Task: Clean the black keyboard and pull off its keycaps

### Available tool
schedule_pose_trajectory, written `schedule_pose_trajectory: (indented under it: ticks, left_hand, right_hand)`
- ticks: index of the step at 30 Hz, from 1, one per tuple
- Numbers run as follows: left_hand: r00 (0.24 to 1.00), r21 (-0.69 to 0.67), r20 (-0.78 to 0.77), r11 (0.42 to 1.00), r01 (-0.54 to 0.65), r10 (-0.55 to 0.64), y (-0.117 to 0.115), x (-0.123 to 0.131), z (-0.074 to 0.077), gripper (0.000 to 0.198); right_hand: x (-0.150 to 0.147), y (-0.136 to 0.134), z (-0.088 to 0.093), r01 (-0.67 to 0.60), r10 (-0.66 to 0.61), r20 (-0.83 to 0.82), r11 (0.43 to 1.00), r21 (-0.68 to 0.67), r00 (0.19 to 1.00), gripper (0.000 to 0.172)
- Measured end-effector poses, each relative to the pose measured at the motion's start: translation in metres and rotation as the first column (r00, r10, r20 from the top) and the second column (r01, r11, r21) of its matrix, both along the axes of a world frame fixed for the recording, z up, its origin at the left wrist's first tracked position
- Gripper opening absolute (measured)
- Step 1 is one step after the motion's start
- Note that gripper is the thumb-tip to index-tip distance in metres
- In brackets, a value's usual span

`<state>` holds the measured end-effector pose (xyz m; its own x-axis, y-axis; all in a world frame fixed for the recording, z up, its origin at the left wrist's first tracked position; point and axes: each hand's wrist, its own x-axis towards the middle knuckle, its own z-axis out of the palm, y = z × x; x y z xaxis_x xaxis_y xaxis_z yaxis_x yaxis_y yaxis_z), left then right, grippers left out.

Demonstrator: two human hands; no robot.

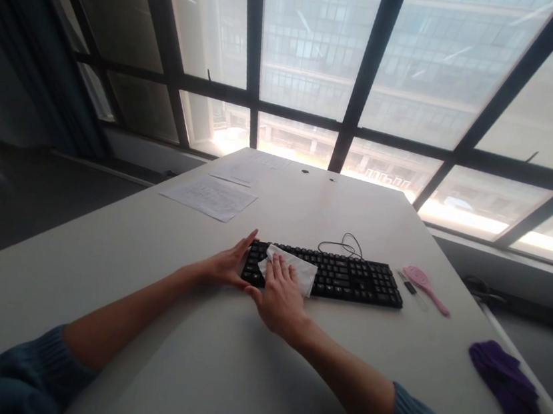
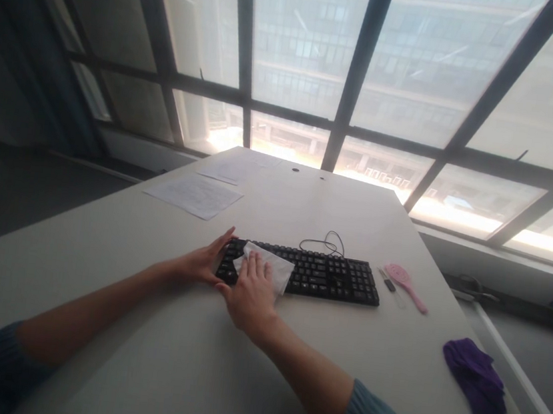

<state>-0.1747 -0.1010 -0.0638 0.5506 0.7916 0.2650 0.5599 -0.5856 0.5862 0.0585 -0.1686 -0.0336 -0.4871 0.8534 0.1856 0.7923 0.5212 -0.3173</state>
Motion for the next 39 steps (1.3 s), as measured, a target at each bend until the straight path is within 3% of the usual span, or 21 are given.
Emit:
schedule_pose_trajectory:
  ticks: [20, 33, 39]
  left_hand:
    - [0.999, -0.020, 0.024, 1.000, 0.022, -0.022, 0.003, -0.004, -0.002, 0.140]
    - [0.998, -0.015, -0.058, 1.000, -0.003, 0.002, 0.000, -0.001, 0.003, 0.144]
    - [0.998, -0.011, -0.061, 1.000, -0.014, 0.013, -0.003, 0.002, 0.008, 0.143]
  right_hand:
    - [-0.017, 0.018, -0.001, -0.060, 0.062, -0.030, 0.996, 0.063, 0.998, 0.074]
    - [0.007, -0.010, -0.003, -0.113, 0.112, 0.025, 0.990, 0.080, 0.993, 0.083]
    - [0.029, -0.009, -0.011, -0.049, 0.040, 0.072, 0.992, 0.115, 0.997, 0.083]
